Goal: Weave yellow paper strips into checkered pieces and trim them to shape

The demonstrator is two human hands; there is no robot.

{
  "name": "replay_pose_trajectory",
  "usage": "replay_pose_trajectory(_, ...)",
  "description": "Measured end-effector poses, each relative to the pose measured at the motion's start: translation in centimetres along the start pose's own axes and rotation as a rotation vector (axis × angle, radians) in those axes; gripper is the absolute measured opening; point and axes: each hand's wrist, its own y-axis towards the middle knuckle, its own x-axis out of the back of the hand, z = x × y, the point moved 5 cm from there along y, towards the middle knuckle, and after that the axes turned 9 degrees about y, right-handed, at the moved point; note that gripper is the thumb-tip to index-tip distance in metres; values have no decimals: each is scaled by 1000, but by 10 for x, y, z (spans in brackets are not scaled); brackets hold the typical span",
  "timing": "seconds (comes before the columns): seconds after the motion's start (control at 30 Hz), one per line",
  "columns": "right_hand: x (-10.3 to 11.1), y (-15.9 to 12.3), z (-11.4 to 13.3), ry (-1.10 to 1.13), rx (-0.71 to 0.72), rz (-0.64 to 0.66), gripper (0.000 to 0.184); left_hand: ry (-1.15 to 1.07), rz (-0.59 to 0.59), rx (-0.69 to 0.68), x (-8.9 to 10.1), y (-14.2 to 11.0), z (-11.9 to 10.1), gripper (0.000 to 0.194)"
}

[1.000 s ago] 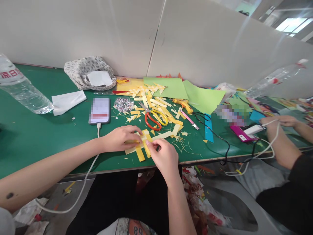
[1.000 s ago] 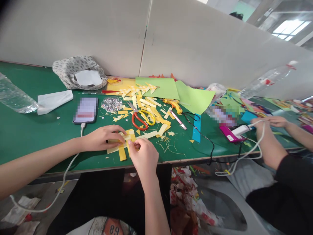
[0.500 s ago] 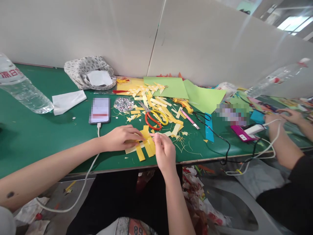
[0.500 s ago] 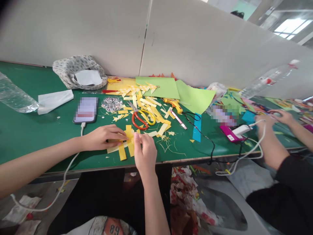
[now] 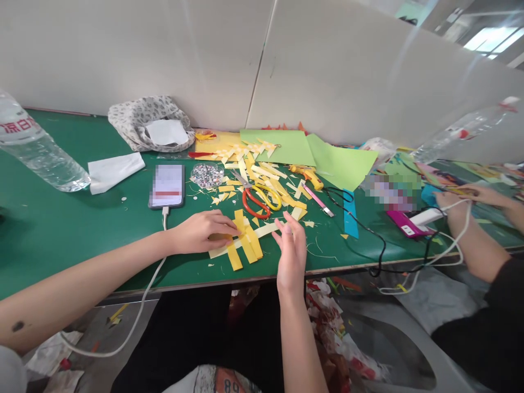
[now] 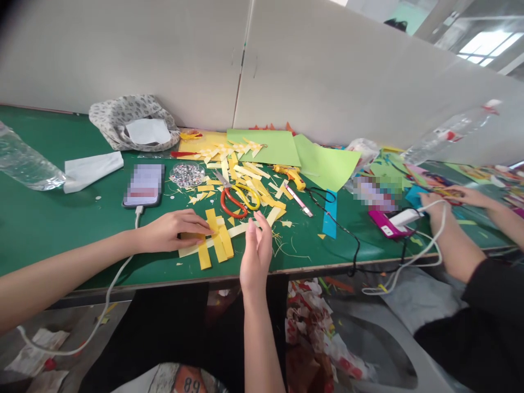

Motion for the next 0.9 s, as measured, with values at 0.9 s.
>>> replay_pose_trajectory(0.9, -32, -19, -2, 26, -11, 541, 52, -16, -153, 44, 13, -1, -4, 34)
